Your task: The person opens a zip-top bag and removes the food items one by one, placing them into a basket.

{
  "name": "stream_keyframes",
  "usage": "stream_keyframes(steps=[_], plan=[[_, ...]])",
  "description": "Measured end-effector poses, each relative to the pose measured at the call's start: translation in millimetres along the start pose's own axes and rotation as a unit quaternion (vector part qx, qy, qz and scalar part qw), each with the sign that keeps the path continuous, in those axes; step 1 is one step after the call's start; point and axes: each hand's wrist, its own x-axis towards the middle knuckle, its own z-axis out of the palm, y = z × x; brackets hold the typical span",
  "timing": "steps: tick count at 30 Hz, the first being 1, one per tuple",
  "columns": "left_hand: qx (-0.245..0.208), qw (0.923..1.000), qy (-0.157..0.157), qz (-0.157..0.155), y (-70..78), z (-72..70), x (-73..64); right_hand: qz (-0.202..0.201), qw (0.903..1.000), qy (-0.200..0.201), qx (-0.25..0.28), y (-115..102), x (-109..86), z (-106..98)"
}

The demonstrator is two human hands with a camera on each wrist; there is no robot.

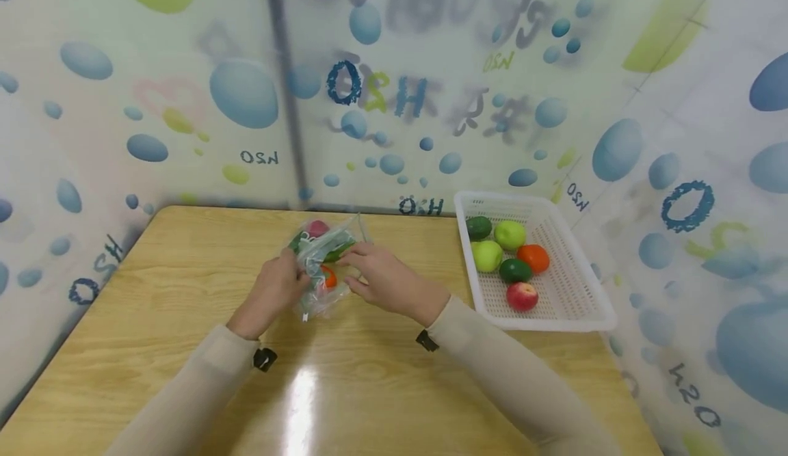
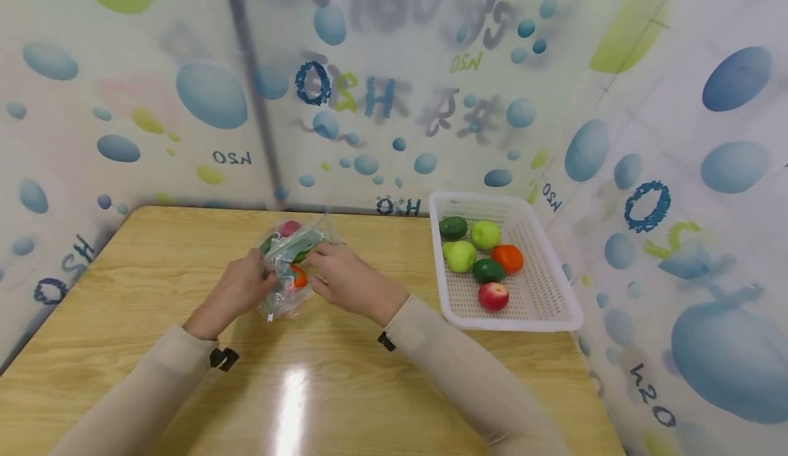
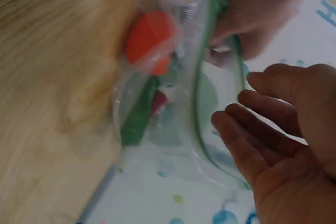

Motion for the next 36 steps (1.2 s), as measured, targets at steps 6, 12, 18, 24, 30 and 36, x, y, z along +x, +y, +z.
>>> stream_keyframes(steps=[6, 12, 18, 24, 30, 36], plan=[[0.007, 0.9999, 0.002, 0.008, -0.2, 0.6, 0.8, 0.013, 0.9976, -0.019, -0.066, 7, 19.8, 31], [0.011, 0.9999, -0.008, -0.002, 1.6, 1.6, 1.7, 0.087, 0.9908, -0.070, -0.076, 9, 30.5, 52], [0.031, 0.9994, 0.007, 0.015, 3.1, 3.1, 1.1, 0.096, 0.9924, -0.062, -0.045, 10, 37.8, 65], [0.037, 0.9991, 0.003, 0.021, 3.9, 3.0, 1.4, 0.114, 0.9917, -0.056, 0.020, 10, 40.3, 75], [0.046, 0.9987, -0.017, 0.013, 5.8, 2.2, 2.3, 0.139, 0.9865, -0.063, 0.060, 10, 39.4, 81], [0.034, 0.9993, -0.013, 0.008, 8.9, 1.8, -0.4, 0.141, 0.9857, -0.056, 0.074, 11, 38.2, 81]])
